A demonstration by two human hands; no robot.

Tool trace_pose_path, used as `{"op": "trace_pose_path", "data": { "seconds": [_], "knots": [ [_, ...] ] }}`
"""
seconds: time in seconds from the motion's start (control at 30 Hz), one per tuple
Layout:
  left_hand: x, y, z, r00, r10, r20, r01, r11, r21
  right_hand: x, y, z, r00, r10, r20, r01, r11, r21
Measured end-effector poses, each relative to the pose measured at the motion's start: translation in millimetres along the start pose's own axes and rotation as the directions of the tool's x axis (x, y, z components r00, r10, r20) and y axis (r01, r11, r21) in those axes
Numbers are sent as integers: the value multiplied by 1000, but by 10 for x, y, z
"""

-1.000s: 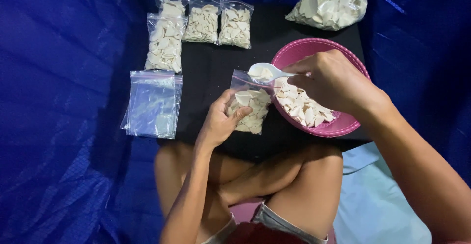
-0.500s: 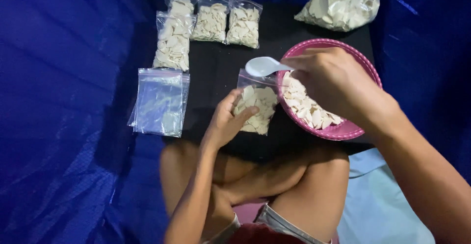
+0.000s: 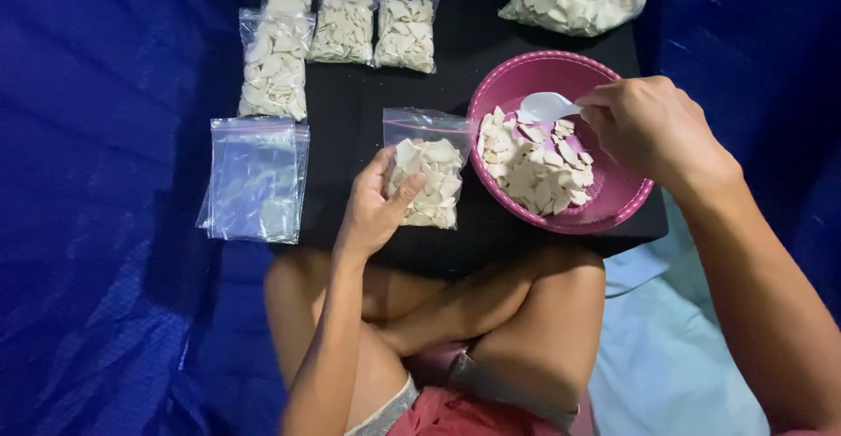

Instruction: Packaging small white food pieces from a bowl into individual plastic bags using a spoon and hands.

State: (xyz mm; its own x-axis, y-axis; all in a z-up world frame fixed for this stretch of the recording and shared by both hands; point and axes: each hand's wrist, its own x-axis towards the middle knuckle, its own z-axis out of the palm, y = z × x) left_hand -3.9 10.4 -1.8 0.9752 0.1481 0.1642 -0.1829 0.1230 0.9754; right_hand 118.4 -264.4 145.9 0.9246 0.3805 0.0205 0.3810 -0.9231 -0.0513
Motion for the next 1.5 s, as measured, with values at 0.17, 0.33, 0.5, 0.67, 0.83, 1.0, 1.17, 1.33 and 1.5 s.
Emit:
{"op": "trace_pose_path", "data": {
  "seconds": [0.17, 0.33, 0.5, 0.67, 0.83, 1.0, 1.17, 1.33, 1.5],
  "knots": [
    [-8, 38, 20, 1000, -3, 6, 3, 1000, 17, 41, 251, 342, 997, -51, -54, 40, 981, -188],
    [-6, 73, 26, 1000, 2, 8, -2, 1000, 15, 30, 289, 519, 998, -53, -38, 49, 993, -104],
    [1, 59, 26, 1000, 5, 17, -5, 1000, 17, 83, 185, 582, 981, -71, 182, 21, 964, 266],
    [-4, 37, 27, 999, 32, -20, -29, 990, 136, 14, 68, 339, 965, 16, 260, -119, 915, 385],
    [-4, 42, 58, 999, 50, -15, -48, 994, 98, -45, -26, 35, 963, -8, 270, -122, 877, 464],
    [-16, 29, 21, 1000, 5, 17, -5, 1000, -28, -50, -243, -212, 986, -147, 80, 83, 845, 528],
    [-28, 102, 25, 1000, 13, 15, -14, 999, 50, 20, -546, -275, 969, -246, 31, 210, 881, 425],
    [-34, 109, 32, 1000, 16, 24, -18, 996, 84, 97, -682, -188, 891, -448, -71, 444, 831, 334],
    [-17, 71, 30, 999, -13, 40, 14, 999, -41, 88, -882, -171, 770, -604, -206, 638, 734, 233]
  ]
}}
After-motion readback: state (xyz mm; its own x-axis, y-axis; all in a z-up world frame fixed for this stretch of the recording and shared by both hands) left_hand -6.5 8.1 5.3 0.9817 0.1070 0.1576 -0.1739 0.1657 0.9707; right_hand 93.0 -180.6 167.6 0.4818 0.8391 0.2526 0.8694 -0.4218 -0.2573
